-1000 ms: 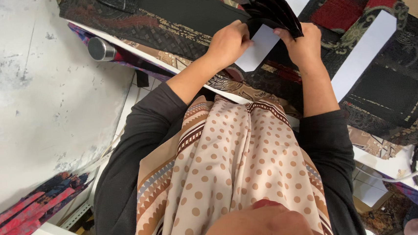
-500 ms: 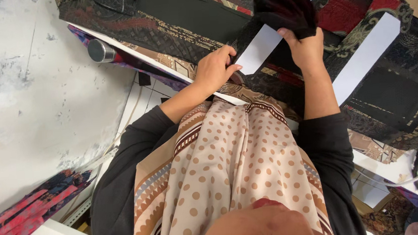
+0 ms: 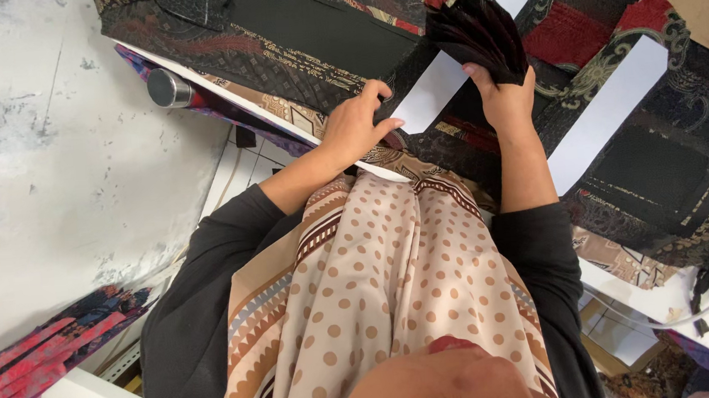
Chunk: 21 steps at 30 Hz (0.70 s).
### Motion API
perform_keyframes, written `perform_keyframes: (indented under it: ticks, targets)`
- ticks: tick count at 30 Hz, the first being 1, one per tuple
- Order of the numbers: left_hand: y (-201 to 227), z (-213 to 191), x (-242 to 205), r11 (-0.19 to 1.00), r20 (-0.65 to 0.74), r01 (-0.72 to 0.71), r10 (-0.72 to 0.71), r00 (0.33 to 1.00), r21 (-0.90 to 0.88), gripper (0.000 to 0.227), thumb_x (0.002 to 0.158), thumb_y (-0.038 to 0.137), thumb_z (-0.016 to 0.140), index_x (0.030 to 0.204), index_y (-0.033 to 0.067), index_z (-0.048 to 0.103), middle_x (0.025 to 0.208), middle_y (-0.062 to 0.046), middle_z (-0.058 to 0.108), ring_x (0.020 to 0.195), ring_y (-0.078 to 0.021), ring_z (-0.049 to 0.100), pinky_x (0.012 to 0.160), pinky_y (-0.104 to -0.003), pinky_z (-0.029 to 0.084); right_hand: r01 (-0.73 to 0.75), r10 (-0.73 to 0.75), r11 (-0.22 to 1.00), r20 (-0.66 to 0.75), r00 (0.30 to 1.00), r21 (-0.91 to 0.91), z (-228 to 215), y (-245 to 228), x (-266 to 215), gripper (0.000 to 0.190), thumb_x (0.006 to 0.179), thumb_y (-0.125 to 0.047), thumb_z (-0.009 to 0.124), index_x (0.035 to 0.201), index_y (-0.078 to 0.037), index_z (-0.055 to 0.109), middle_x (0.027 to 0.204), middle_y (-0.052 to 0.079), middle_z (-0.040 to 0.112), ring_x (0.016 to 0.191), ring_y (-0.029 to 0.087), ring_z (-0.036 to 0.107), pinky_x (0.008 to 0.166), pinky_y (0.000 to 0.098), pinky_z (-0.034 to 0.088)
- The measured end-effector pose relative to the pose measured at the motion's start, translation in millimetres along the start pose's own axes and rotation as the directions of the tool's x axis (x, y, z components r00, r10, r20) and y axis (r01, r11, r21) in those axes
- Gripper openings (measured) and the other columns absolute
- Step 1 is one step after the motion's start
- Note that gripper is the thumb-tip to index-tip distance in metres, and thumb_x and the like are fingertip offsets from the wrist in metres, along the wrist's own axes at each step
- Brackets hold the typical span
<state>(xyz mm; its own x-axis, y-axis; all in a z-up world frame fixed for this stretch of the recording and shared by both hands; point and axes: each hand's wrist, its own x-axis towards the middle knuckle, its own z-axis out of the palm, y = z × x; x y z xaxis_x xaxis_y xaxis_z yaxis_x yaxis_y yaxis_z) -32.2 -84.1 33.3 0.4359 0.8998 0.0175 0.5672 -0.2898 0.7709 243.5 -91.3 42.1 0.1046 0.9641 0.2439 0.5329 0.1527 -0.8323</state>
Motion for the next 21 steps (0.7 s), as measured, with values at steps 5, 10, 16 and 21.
perform_keyframes:
  ticks: [5, 10, 16, 21]
  targets:
    - [0.3, 2.9, 1.7, 0.97, -0.131, -0.135, 0.11, 0.985, -0.201, 0.048, 0.084, 0.025, 0.078, 0.123, 0.0013, 0.061, 0.1, -0.019, 0.071, 0.09, -0.0371, 0.071, 0.075, -0.043, 0.056, -0.11, 0.111, 0.993, -0.021, 0.994, 0.052, 3.9, 14.0, -5.7, 0.034, 0.094, -0.015, 0.084, 0.124, -0.005, 0.071, 0.101, 0.016, 0.072, 0.09, 0.033, 0.067, 0.084, 0.0375, 0.052]
    - [-7.4, 2.3, 6.8, 0.997, 0.001, 0.053, -0.053, 0.999, -0.057, 0.03, 0.093, 0.029, 0.075, 0.097, 0.0008, 0.068, 0.08, -0.021, 0.067, 0.08, -0.041, 0.067, 0.069, -0.046, 0.051, 0.063, -0.065, 0.974, -0.002, 0.998, -0.217, 7.8, 32.0, -5.5, 0.019, 0.089, -0.014, 0.09, 0.106, -0.012, 0.081, 0.092, 0.01, 0.072, 0.094, 0.033, 0.064, 0.086, 0.0422, 0.053]
    - [-12.7, 17.7, 25.3, 0.722, 0.214, 0.255, -0.15, 0.965, -0.644, 0.028, 0.101, 0.028, 0.063, 0.108, 0.0008, 0.063, 0.092, -0.017, 0.071, 0.08, -0.0365, 0.073, 0.075, -0.045, 0.057, 0.203, -0.183, 0.938, 0.093, 0.979, -0.282, 5.2, 29.2, -4.6, 0.041, 0.084, 0.0, 0.081, 0.122, -0.015, 0.076, 0.122, 0.007, 0.076, 0.123, 0.026, 0.066, 0.101, 0.0431, 0.048]
    - [-12.6, 24.5, 45.4, 0.215, 0.337, 0.37, -0.177, 0.925, -0.904, 0.041, 0.104, 0.031, 0.044, 0.122, -0.0018, 0.061, 0.11, -0.017, 0.074, 0.097, -0.0302, 0.076, 0.085, -0.045, 0.064, 0.381, -0.29, 0.821, 0.265, 0.92, -0.426, -0.4, 9.7, -5.0, 0.07, 0.071, 0.006, 0.077, 0.137, -0.015, 0.067, 0.148, 0.007, 0.067, 0.143, 0.02, 0.057, 0.112, 0.0487, 0.038]
